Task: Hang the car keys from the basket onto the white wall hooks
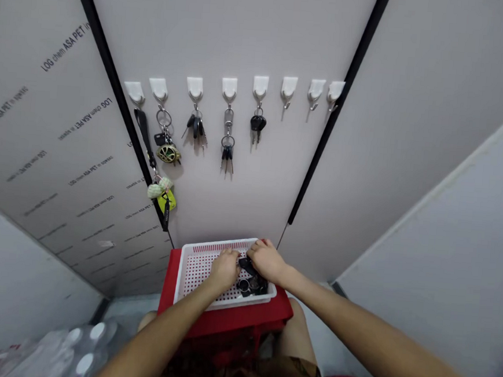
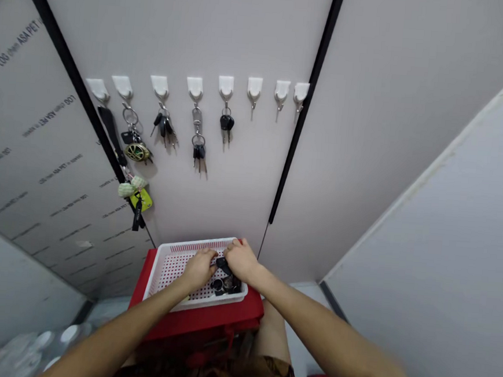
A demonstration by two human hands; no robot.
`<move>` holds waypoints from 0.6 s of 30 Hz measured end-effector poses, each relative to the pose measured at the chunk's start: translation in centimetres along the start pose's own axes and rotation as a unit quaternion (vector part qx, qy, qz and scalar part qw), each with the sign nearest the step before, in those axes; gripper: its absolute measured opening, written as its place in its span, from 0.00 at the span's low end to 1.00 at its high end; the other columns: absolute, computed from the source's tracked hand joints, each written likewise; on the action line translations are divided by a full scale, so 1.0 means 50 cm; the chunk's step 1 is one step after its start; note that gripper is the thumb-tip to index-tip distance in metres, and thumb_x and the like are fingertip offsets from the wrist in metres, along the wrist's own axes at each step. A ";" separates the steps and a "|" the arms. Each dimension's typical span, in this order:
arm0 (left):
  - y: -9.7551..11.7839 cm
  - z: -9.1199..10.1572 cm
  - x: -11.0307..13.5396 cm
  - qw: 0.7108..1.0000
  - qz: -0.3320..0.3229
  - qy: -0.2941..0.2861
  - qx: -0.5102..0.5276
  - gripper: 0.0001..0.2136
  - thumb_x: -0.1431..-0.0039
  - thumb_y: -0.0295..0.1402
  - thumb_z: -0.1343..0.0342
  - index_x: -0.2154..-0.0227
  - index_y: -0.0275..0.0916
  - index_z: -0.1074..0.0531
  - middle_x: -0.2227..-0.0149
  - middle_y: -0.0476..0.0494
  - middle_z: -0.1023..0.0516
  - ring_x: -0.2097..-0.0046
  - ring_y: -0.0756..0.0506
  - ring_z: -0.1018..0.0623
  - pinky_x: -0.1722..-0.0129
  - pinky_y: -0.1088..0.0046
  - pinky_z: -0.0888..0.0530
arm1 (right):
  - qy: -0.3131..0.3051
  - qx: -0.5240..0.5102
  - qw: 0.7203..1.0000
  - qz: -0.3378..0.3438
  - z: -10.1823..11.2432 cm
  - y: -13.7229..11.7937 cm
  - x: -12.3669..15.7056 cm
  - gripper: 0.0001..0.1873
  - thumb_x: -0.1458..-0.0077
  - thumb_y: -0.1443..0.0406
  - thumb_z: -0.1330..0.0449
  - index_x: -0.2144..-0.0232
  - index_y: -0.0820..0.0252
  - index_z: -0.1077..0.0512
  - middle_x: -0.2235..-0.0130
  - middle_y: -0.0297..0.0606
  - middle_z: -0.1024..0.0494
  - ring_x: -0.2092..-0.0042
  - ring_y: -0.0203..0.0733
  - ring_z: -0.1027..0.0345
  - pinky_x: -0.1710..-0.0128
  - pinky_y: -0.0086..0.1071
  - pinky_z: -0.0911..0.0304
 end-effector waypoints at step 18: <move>0.159 0.328 -0.103 0.878 -0.114 0.172 0.431 0.15 0.55 0.24 0.58 0.61 0.34 0.40 0.62 0.44 0.32 0.61 0.51 0.32 0.60 0.76 0.37 | 0.283 -0.512 0.800 -0.137 0.371 0.228 0.012 0.08 0.61 0.65 0.50 0.79 0.65 0.36 0.84 0.28 0.37 0.82 0.27 0.44 0.80 0.23 0.44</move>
Point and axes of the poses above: each hand's wrist, its own x-axis away from the middle knuckle, its own z-axis out of the back of the hand, y = z × x, the point moved 10 cm from there along -x, towards the middle knuckle
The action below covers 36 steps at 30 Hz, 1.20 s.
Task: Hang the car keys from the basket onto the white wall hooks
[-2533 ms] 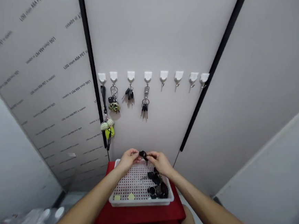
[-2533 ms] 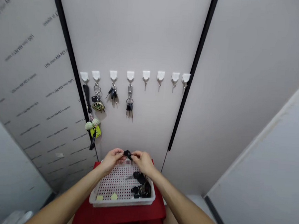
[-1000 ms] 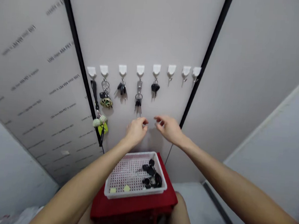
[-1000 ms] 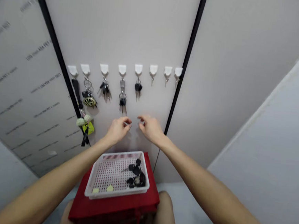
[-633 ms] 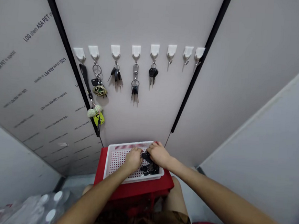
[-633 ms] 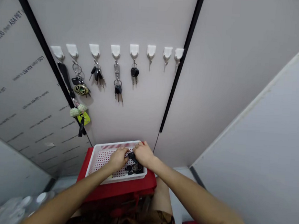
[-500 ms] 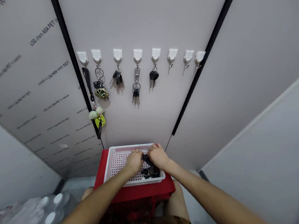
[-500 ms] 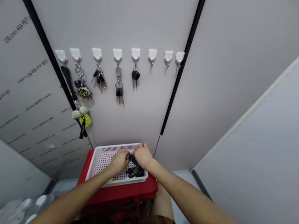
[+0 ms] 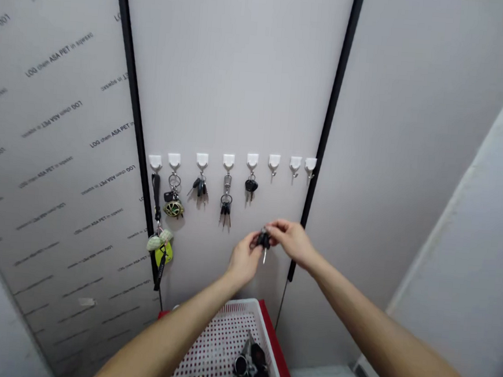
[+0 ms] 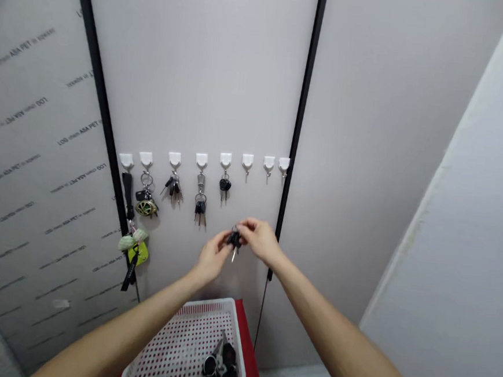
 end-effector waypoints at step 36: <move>-0.258 -0.071 0.229 0.936 0.073 -0.188 -0.288 0.15 0.59 0.25 0.55 0.64 0.33 0.37 0.63 0.41 0.34 0.60 0.48 0.35 0.59 0.72 0.39 | -0.257 0.302 0.915 0.074 -0.212 0.189 0.210 0.10 0.62 0.71 0.50 0.74 0.63 0.32 0.72 0.38 0.29 0.69 0.35 0.39 0.69 0.26 0.45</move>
Point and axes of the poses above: each hand's wrist, its own x-axis away from the middle knuckle, its own z-axis out of the back of the hand, y = z × x, the point moved 10 cm from there along -x, towards the middle knuckle
